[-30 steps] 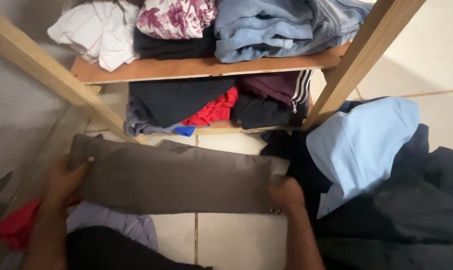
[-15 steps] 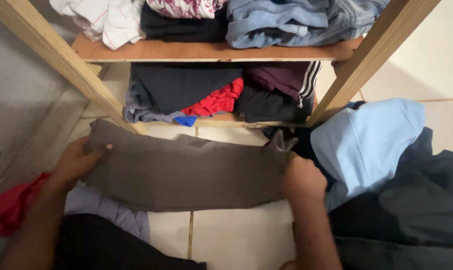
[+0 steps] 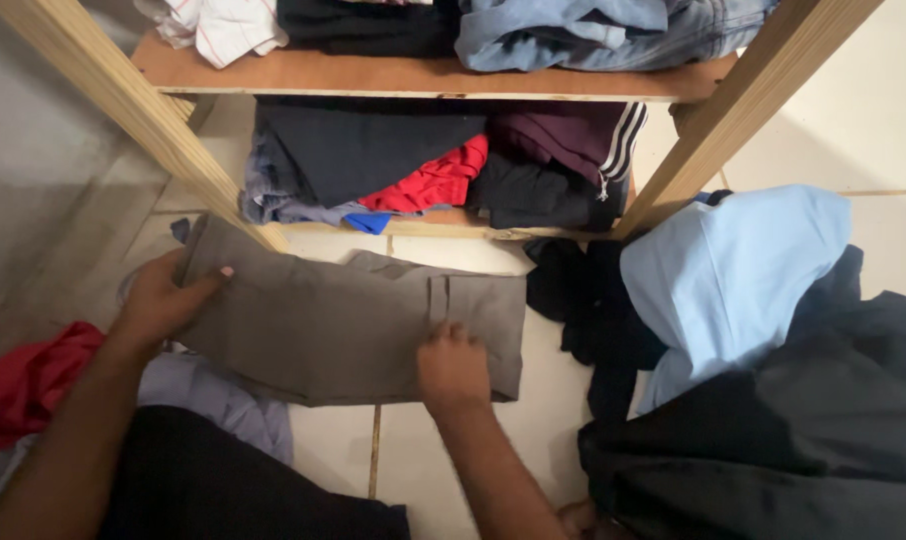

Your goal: The person folds several garments on the floor in front of a wooden shelf. They fold a gray pair of pants, a light blue pair of shorts, and a black pair of pants, placing each folded item onto the shelf.

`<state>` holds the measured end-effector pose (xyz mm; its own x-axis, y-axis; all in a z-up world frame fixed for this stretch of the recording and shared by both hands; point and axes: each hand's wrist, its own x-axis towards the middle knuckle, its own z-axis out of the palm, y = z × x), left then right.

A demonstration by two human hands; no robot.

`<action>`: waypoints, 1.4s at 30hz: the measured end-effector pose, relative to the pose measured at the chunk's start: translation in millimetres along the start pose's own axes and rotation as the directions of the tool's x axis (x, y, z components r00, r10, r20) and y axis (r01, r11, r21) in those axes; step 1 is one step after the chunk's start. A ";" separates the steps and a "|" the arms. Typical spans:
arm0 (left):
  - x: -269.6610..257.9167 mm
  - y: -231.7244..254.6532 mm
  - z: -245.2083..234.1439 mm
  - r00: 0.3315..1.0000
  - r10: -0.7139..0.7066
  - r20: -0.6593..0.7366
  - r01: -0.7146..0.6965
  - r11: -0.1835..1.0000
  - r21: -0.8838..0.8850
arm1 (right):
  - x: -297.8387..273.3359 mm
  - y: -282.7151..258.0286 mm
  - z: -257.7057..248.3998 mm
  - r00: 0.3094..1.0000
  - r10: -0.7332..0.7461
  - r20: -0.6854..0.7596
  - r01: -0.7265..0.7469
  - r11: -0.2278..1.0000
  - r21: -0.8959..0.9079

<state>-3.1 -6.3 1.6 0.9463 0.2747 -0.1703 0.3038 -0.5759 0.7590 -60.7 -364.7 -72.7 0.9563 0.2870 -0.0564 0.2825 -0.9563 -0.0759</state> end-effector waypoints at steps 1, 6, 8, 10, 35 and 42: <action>1.1 1.3 -0.1 1.000 0.009 -0.008 -0.009 1.000 0.011 | 1.9 2.6 -2.3 1.000 -0.016 -0.002 0.016 1.000 0.019; 1.3 7.4 2.7 1.000 -0.007 -0.030 0.008 0.999 0.042 | -0.6 17.3 -27.1 0.949 0.055 0.309 -0.160 0.932 0.326; 0.5 8.2 2.8 0.996 -0.076 -0.041 0.079 0.994 0.069 | 2.1 31.8 -28.7 0.936 0.179 0.304 -0.313 0.819 0.481; -0.9 8.7 2.8 0.999 -0.033 -0.039 0.035 0.998 0.056 | 3.8 49.5 -23.9 0.950 0.309 0.050 -0.305 0.878 0.369; -10.7 14.4 31.2 0.973 -0.024 0.232 0.016 0.999 0.035 | -10.0 128.1 -86.7 0.840 0.534 0.102 -0.532 0.768 0.357; -10.0 15.1 36.7 0.952 0.144 0.271 -0.121 0.988 -0.101 | -0.9 43.7 -84.8 0.960 0.281 -0.016 -0.257 0.898 0.358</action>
<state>-4.0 -46.0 -8.3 0.9743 -0.0305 -0.2233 0.1747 -0.5239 0.8337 -42.9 -411.6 8.4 0.9982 0.0057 -0.0596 -0.0193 -0.9120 -0.4097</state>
